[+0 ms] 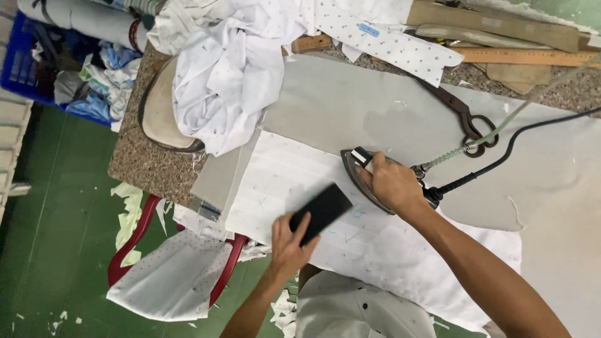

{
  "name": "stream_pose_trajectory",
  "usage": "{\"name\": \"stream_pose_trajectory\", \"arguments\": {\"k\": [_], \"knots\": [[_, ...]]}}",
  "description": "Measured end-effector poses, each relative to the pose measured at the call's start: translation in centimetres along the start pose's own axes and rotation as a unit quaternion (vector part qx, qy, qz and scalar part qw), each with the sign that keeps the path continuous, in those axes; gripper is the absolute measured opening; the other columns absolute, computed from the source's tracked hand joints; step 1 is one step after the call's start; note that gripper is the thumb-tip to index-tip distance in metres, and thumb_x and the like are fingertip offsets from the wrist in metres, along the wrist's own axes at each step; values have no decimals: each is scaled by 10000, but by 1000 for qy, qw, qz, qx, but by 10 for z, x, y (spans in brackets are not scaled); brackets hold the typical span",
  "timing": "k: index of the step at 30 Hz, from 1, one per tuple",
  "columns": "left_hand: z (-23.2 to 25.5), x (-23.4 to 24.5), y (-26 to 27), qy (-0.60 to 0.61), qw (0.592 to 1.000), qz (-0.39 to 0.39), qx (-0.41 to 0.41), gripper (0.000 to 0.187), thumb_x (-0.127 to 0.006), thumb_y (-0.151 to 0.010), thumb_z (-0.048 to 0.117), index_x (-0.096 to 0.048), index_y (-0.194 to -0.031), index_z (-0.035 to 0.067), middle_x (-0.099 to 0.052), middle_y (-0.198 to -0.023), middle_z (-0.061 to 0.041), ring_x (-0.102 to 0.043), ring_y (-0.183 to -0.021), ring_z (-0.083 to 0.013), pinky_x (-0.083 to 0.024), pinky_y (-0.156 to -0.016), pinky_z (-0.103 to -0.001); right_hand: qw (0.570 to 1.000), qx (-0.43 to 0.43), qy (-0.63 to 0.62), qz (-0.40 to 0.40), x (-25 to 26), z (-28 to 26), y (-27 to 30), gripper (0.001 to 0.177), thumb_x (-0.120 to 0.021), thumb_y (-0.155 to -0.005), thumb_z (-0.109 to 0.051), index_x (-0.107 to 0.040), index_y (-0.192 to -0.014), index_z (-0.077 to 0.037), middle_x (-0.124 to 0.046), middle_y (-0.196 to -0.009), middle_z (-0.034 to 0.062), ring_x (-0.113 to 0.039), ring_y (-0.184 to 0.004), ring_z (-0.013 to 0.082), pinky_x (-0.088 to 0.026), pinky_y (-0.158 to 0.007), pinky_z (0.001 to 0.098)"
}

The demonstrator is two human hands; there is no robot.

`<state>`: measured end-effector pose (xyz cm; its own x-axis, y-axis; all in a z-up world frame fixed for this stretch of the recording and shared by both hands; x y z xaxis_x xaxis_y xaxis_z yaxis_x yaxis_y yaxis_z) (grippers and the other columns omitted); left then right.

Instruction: The person cuts a piece of white patterned fabric using shears, then irons it with a steam iron. They repeatedly smooth the fabric, iron it, and trim the edges with scissors while working at a table.

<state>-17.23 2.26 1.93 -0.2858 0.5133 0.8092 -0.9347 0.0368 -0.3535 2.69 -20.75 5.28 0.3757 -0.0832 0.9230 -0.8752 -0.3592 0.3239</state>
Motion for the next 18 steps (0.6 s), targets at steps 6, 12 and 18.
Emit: {"name": "stream_pose_trajectory", "arguments": {"k": [6,12,18], "knots": [[44,-31,64,-121,975,-177,-56,698,-716,-945,505,-427,-1514,222,-505,-1310,-249,-523,-1136,-396,-506,-867,-483,999,15,-42,9,-4,4,0,543,-399,-1063,-573,-458,-1003,-36,-672,-714,192,-641,-627,488,-481,-511,578],[-50,-4,2,10,997,-19,-68,348,-731,-903,299,-729,-1204,125,-643,-1212,-184,-629,-1103,-379,-501,-948,-498,1000,-1,5,-29,30,-14,11,447,-477,-1058,-489,-538,-1034,-48,-709,-772,163,-769,-745,342,-622,-669,444],[-147,34,-156,356,779,107,504,979,-744,-955,398,-100,-1565,-16,-492,-1393,-352,-728,-974,-344,-676,-780,-456,1000,-15,11,-25,34,-17,10,461,-486,-1047,-505,-567,-1053,-51,-727,-792,157,-772,-760,334,-618,-695,447]]}}
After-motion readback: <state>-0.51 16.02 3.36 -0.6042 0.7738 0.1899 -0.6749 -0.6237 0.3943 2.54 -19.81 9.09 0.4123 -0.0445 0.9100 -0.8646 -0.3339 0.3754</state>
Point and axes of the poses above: each hand's wrist, its own y-axis away from the middle knuckle, its own x-axis out of the back of the hand, z = x × y, the point moved 4 cm from there along -y, towards the middle knuckle
